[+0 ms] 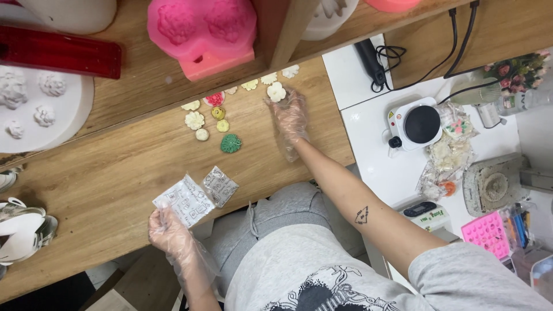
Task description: Packaging small decorative flower-shaped wax melts into small bags.
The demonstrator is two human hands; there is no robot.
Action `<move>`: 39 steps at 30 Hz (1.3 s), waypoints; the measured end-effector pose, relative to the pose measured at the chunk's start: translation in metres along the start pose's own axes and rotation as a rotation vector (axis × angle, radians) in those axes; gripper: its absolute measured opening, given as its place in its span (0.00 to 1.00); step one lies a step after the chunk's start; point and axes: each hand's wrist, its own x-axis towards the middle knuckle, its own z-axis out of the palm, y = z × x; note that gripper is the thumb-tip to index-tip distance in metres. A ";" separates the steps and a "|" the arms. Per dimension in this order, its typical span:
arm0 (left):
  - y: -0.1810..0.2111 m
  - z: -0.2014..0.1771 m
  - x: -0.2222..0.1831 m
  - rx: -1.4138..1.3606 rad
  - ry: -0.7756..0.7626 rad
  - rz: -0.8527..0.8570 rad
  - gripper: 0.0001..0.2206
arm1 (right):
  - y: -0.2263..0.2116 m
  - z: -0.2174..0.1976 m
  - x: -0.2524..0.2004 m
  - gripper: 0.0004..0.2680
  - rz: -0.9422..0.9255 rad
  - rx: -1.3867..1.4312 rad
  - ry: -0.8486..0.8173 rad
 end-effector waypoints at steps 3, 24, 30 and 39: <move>-0.013 0.002 -0.011 0.018 -0.060 0.115 0.05 | 0.021 0.012 0.008 0.23 -0.031 0.111 0.008; 0.059 0.053 -0.057 0.016 -0.003 0.200 0.09 | -0.072 -0.046 -0.166 0.20 0.583 0.779 -0.870; 0.055 0.070 -0.053 0.027 -0.041 0.223 0.11 | -0.093 -0.012 -0.219 0.17 0.935 1.230 -0.908; 0.048 0.032 -0.052 0.027 -0.426 -0.093 0.10 | -0.087 -0.012 -0.175 0.10 0.403 0.953 -0.489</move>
